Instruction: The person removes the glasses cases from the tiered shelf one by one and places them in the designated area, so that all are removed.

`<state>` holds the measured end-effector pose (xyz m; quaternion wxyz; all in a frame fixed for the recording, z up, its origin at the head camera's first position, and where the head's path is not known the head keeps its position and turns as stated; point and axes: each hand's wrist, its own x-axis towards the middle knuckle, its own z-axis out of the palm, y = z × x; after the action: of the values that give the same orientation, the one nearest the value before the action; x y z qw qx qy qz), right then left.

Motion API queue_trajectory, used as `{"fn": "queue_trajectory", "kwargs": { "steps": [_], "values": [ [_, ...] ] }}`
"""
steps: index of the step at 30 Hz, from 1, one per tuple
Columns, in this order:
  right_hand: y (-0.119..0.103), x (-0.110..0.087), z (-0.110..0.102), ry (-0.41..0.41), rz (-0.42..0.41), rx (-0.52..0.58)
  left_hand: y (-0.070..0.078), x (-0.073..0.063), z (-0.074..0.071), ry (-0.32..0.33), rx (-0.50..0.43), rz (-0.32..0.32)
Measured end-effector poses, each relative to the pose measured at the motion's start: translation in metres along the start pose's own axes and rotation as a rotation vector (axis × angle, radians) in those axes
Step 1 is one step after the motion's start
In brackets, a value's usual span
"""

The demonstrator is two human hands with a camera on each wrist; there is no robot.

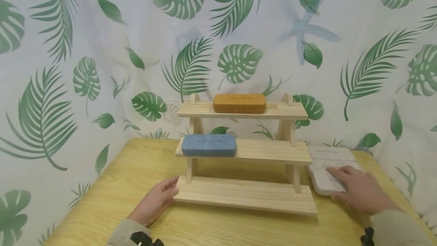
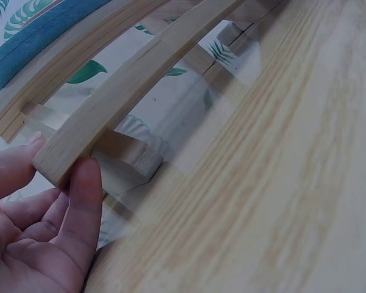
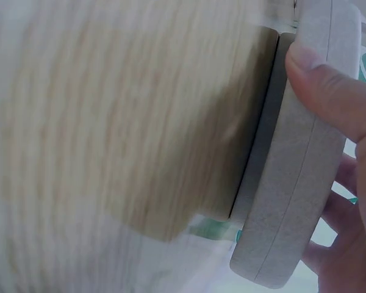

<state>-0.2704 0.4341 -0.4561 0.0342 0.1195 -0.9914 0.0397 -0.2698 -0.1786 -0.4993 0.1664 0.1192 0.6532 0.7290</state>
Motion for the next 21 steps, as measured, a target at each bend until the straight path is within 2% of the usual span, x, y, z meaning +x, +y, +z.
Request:
{"fn": "queue_trajectory", "kwargs": {
  "steps": [8,21],
  "values": [
    [-0.0004,0.0052,0.0016,0.004,-0.020,-0.040,-0.0036,0.0011,-0.0016,0.004,-0.007,0.004],
    [-0.0014,0.0061,0.0058,0.021,-0.033,-0.018,-0.0012,-0.0007,-0.0005,0.008,0.008,0.000]
  ]
}}
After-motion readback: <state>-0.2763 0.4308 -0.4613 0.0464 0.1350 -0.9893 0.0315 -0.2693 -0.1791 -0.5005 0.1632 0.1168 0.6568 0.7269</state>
